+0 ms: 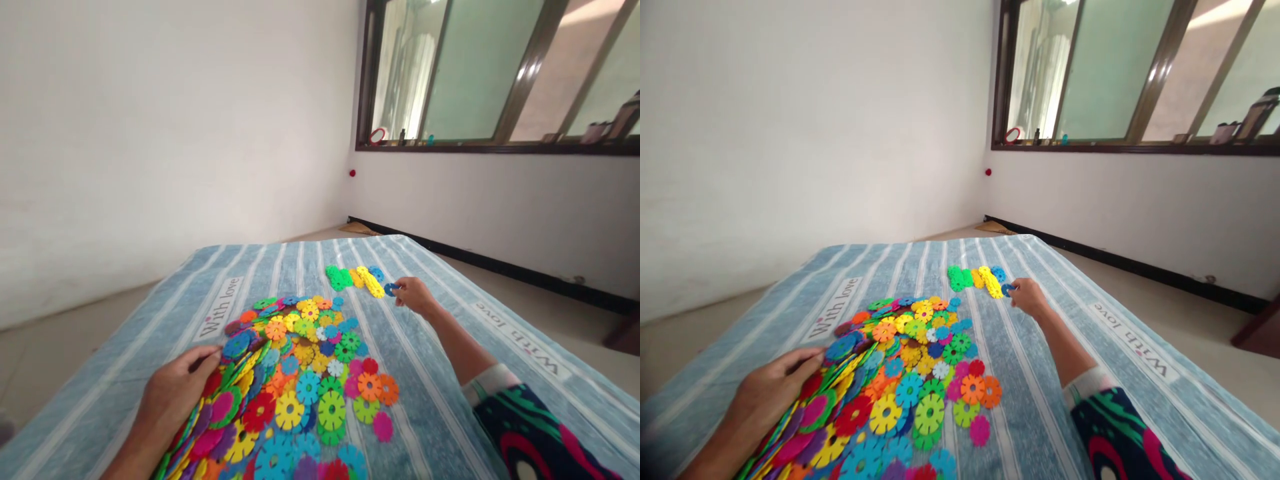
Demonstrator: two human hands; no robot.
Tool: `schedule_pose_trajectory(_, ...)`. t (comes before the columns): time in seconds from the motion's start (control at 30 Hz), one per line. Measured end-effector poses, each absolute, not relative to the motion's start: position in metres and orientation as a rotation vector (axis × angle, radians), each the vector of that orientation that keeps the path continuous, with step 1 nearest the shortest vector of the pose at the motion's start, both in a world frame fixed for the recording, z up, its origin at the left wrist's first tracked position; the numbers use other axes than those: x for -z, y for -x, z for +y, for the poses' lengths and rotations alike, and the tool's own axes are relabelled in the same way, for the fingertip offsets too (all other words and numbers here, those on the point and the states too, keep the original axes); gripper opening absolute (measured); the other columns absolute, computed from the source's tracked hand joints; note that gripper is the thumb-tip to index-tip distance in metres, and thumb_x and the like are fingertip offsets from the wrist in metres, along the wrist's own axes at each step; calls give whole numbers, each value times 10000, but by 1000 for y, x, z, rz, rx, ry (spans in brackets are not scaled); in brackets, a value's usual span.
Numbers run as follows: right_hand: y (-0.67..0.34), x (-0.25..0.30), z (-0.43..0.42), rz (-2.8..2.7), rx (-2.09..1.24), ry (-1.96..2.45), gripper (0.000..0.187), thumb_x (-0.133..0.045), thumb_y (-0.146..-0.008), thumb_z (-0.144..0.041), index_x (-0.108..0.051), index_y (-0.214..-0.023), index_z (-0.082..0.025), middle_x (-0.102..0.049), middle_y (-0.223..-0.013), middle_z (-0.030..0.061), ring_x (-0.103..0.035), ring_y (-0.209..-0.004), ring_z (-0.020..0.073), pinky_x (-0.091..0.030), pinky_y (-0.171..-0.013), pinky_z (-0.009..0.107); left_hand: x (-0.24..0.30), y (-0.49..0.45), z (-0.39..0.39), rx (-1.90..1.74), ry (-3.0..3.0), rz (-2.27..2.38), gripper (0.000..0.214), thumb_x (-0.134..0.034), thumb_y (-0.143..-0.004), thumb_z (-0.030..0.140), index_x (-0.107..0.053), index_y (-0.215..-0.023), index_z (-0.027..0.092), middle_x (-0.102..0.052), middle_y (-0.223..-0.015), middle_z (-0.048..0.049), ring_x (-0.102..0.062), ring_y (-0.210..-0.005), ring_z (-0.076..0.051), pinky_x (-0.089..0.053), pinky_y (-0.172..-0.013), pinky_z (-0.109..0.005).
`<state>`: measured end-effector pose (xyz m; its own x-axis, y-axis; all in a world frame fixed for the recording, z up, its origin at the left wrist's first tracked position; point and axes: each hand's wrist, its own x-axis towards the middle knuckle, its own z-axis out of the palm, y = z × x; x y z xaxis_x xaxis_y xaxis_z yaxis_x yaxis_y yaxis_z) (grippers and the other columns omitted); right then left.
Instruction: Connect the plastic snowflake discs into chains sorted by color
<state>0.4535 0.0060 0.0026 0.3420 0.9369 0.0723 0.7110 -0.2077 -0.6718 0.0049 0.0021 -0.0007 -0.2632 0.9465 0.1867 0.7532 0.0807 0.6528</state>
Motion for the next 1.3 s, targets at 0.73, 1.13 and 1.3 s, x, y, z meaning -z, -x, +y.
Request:
schedule_pose_trajectory(0.73, -482, 15, 96, -1389, -620, 2088, 350, -703, -775, -186, -635, -1114, -128, -571, -425, -45, -549, -414, 107, -408, -445, 178, -2, -7, -3, -948, -1513, 2114, 256, -533, -610, 506, -722, -668, 343, -740, -640, 92, -702, -647, -250, -533, -604, -329)
schedule_pose_trajectory(1.13, -486, 10, 85, -1540, -429, 2279, 176, -719, -725, -288, -692, -830, -150, -575, -455, -25, -608, -525, 131, -396, -524, 197, 0, -5, -3, -904, -1471, 2124, 300, -525, -606, 533, -729, -713, 340, -750, -675, 78, -707, -702, -270, -535, -661, -355)
schedule_pose_trajectory(1.3, -482, 9, 86, -1573, -389, 2331, 148, -692, -733, -311, -676, -712, -165, -576, -464, -13, -614, -556, 139, -361, -515, 208, 3, -4, -4, -852, -1466, 2132, 383, -508, -647, 567, -733, -839, 324, -772, -776, 64, -717, -798, -277, -525, -601, -341)
